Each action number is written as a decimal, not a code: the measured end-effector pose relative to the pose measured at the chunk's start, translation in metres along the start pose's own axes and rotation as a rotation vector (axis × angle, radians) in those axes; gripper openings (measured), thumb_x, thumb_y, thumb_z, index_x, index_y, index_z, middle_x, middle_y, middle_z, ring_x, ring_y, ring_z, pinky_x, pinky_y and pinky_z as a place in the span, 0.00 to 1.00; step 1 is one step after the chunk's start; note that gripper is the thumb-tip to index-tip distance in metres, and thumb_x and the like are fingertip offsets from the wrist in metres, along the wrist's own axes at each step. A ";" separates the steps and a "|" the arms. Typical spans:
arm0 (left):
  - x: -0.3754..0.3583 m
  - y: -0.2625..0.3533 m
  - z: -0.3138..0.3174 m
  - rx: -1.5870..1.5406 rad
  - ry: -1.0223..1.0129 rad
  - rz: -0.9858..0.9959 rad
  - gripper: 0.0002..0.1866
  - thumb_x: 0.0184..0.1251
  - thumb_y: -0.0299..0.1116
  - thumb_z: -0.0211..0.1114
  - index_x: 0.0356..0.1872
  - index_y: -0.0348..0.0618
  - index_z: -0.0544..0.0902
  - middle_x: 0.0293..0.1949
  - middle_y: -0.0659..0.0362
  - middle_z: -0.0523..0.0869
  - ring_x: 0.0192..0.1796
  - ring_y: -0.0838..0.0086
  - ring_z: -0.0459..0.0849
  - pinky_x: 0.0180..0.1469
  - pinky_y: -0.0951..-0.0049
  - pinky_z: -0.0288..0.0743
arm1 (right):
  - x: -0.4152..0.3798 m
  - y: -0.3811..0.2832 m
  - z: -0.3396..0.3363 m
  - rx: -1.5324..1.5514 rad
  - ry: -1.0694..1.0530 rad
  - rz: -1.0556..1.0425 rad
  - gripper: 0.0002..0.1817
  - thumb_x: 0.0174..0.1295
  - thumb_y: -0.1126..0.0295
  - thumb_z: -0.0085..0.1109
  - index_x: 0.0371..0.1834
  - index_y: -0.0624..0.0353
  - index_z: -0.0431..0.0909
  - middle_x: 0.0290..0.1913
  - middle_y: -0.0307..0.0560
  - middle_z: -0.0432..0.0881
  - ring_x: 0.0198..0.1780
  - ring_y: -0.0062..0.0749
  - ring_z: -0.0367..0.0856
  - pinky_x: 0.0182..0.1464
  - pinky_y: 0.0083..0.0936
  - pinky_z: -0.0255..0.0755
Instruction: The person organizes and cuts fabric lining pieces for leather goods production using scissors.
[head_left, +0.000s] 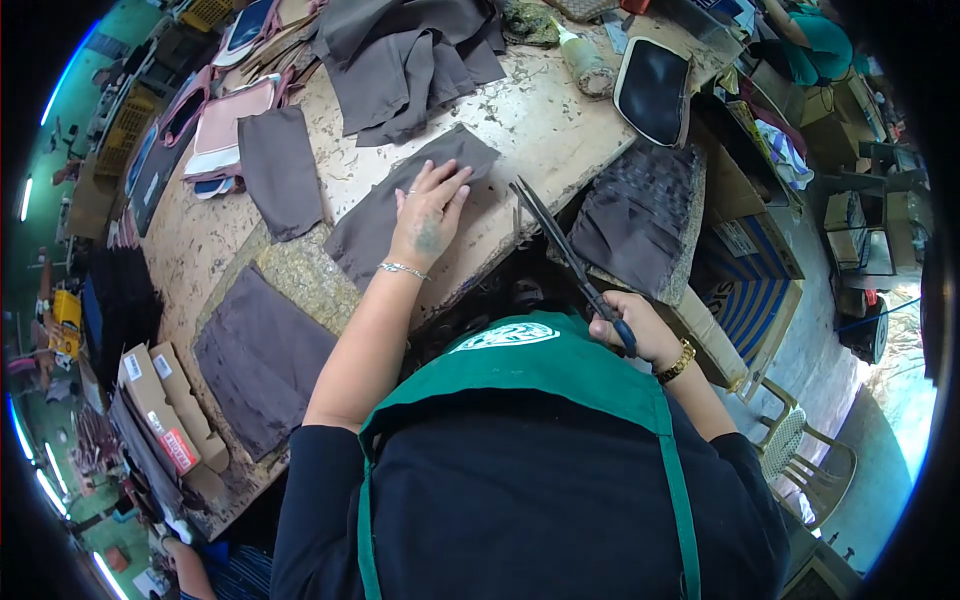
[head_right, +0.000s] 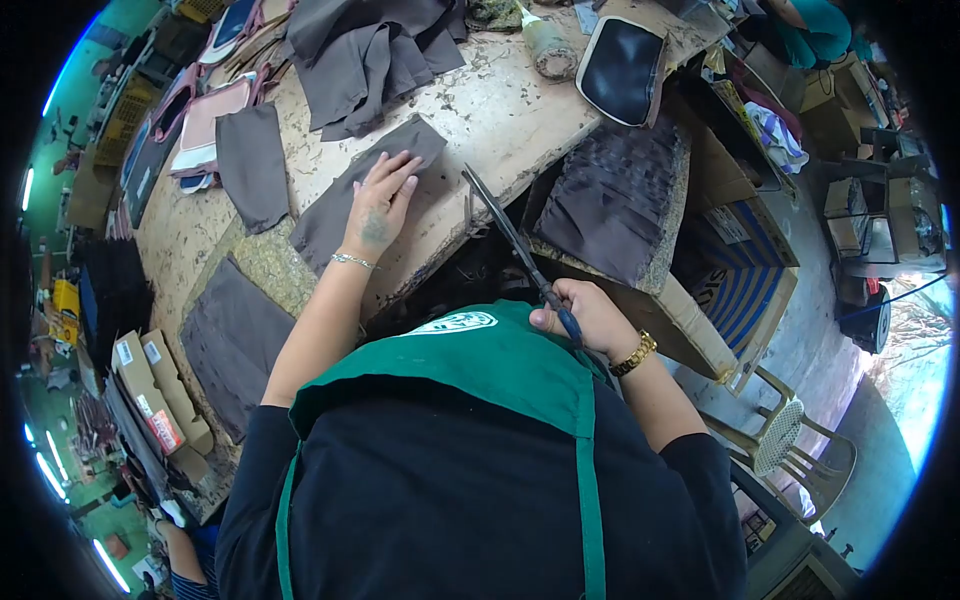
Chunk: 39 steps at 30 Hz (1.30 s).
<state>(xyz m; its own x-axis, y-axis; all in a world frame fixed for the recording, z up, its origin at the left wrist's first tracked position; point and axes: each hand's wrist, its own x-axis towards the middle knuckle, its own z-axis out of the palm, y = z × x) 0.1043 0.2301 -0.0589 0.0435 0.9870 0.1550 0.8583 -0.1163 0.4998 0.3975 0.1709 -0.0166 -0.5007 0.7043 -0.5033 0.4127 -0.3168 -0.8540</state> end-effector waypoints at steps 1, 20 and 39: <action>0.000 -0.001 0.000 -0.031 0.013 0.004 0.14 0.62 0.40 0.55 0.49 0.59 0.77 0.56 0.62 0.72 0.64 0.60 0.61 0.56 0.33 0.52 | 0.001 -0.003 0.000 0.030 -0.020 0.038 0.25 0.45 0.47 0.66 0.20 0.57 0.68 0.16 0.31 0.66 0.19 0.12 0.62 0.20 0.12 0.58; -0.018 0.008 0.007 0.237 -0.001 0.237 0.16 0.58 0.38 0.58 0.49 0.57 0.76 0.57 0.61 0.69 0.65 0.61 0.59 0.54 0.33 0.55 | 0.009 0.000 0.002 -0.133 -0.024 0.016 0.31 0.44 0.37 0.59 0.21 0.58 0.68 0.14 0.31 0.66 0.16 0.13 0.65 0.17 0.12 0.58; -0.019 0.011 0.005 0.228 -0.004 0.219 0.16 0.58 0.38 0.58 0.49 0.57 0.76 0.57 0.59 0.69 0.65 0.60 0.60 0.55 0.34 0.55 | 0.012 -0.008 0.008 -0.195 0.060 0.066 0.31 0.40 0.39 0.65 0.17 0.61 0.71 0.15 0.38 0.69 0.20 0.20 0.67 0.23 0.20 0.64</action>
<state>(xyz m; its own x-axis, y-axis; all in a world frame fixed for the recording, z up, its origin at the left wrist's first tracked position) 0.1158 0.2103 -0.0604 0.2416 0.9416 0.2347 0.9209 -0.2987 0.2504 0.3823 0.1765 -0.0164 -0.4243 0.7244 -0.5434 0.5855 -0.2383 -0.7749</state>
